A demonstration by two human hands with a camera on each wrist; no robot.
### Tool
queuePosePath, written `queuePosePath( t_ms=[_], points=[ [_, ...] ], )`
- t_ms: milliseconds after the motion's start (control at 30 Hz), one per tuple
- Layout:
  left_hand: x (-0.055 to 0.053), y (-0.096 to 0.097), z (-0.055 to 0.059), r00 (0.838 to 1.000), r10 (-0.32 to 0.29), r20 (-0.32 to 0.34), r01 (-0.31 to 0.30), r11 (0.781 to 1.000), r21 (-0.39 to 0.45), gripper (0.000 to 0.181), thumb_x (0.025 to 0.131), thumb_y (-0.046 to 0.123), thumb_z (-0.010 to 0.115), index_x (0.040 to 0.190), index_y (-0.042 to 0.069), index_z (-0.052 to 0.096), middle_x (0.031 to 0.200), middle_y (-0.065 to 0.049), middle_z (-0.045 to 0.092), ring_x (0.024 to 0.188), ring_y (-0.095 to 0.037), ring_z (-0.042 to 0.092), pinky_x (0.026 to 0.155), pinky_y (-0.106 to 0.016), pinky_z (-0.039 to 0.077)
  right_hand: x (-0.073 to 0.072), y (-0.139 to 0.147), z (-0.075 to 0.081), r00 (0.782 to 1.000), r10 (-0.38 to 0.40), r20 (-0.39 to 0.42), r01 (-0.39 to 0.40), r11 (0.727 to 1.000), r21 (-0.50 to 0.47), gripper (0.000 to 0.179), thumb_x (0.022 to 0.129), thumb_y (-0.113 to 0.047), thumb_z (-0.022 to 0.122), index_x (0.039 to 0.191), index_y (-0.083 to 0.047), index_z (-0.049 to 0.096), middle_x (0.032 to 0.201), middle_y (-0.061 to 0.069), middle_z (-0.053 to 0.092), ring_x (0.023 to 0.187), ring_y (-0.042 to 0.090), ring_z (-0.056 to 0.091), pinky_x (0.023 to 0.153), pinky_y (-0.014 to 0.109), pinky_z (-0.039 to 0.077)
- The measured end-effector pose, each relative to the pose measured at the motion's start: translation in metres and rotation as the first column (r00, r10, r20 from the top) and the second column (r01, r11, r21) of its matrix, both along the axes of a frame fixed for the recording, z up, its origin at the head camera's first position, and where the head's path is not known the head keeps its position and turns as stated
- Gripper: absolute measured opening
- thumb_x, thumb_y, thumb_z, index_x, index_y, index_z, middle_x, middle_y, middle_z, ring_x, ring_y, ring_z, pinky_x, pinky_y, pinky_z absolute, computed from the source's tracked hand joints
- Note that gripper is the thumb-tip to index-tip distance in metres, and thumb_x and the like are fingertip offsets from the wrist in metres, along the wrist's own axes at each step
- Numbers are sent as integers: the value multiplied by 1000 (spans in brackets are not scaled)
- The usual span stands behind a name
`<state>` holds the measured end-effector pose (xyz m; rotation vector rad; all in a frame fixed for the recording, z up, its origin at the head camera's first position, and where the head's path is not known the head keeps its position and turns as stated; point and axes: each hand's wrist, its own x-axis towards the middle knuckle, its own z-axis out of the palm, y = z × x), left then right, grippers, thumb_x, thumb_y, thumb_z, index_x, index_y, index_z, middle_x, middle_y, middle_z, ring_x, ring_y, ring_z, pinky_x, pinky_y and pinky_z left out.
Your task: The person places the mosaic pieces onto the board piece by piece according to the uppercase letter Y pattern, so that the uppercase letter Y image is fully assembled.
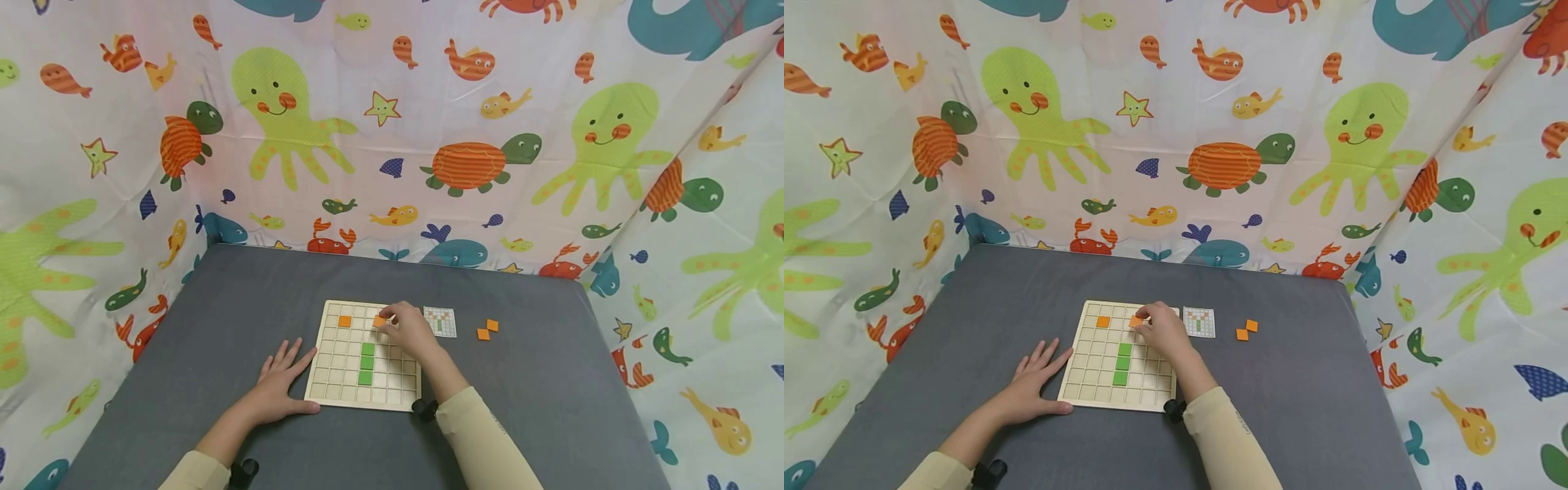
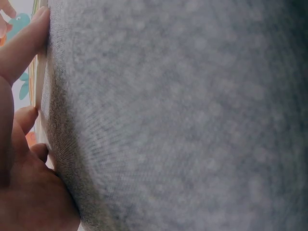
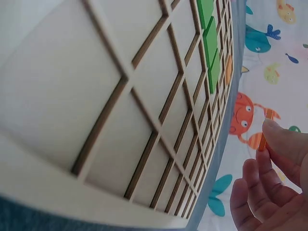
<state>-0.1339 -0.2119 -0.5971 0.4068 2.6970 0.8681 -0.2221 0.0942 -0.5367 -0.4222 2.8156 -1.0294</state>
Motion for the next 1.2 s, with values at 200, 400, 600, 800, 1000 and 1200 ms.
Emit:
queuePosePath(
  t_ms=[200,400,600,800,1000,1200],
  points=[
    [0,0,0,1000,1,3,-1,1000,-4,117,68,69,82,161,23,29,170,-16,9,155,-44,-3,118,-69,2,-4,-11,-1,1000,19,22,-19,1000,5,23,93,-21,74,115,-14,74,114,5,66,96,19,61,78,34,54],
    [-1,0,-1,1000,2,6,-2,1000,-11,117,67,70,82,161,24,28,170,-15,9,156,-43,-4,118,-69,2,-8,-22,-5,997,45,63,-46,999,8,22,94,-19,74,115,-14,74,114,5,66,94,18,62,75,32,54],
    [-2,-1,-2,1000,-3,9,3,1000,-17,118,67,73,79,162,25,27,170,-15,8,156,-43,-4,118,-69,2,-10,-33,-8,993,72,97,-73,997,10,21,93,-16,74,114,-13,74,113,4,68,90,16,63,74,32,54],
    [-2,-1,-3,1000,-3,12,3,1000,-23,118,67,74,79,162,26,27,170,-15,8,156,-43,-5,118,-69,2,-13,-42,-13,991,75,112,-77,997,13,24,90,-18,78,113,-14,75,108,1,69,87,13,62,75,31,53],
    [-2,-1,-2,1000,-3,12,4,1000,-18,118,67,73,79,162,25,27,170,-15,8,155,-44,-4,118,-70,2,-13,-50,-16,987,65,144,-74,996,57,20,88,-18,79,107,-15,75,101,-2,68,88,12,62,78,32,53],
    [-1,0,-3,1000,1,12,-1,1000,-15,117,67,73,80,162,26,27,170,-15,8,156,-43,-4,118,-69,2,-13,-54,-15,989,53,135,-70,990,120,20,87,-17,80,106,-15,75,101,-1,68,91,14,62,80,34,53]
  ],
)
